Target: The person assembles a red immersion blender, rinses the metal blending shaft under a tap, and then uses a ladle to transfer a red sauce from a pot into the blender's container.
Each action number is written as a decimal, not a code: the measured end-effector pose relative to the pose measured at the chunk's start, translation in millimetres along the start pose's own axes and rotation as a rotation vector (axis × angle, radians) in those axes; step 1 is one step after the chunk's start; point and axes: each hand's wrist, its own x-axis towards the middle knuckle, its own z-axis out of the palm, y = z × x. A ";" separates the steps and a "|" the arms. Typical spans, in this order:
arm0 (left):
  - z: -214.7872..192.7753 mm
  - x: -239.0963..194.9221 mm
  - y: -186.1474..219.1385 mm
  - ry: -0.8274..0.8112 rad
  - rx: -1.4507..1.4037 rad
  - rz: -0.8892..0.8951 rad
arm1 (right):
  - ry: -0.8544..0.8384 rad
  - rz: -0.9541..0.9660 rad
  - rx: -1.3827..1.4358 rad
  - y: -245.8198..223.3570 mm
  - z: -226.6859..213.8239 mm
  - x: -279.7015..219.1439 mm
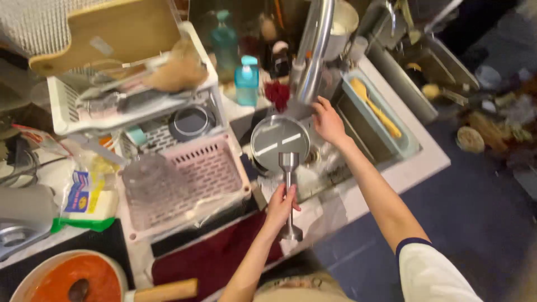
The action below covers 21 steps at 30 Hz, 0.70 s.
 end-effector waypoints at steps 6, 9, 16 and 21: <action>70.3 110.5 75.8 0.183 0.055 -0.167 | -0.128 0.010 -0.319 117.6 28.0 111.0; 79.1 157.7 77.1 0.267 0.098 -0.164 | -0.231 0.117 -0.314 136.8 35.1 101.2; 53.5 212.6 -15.1 0.380 0.067 -0.065 | -0.199 0.498 1.372 75.8 67.1 15.5; 65.1 193.5 11.0 0.413 -0.040 0.170 | -0.126 0.488 1.415 16.6 91.3 0.2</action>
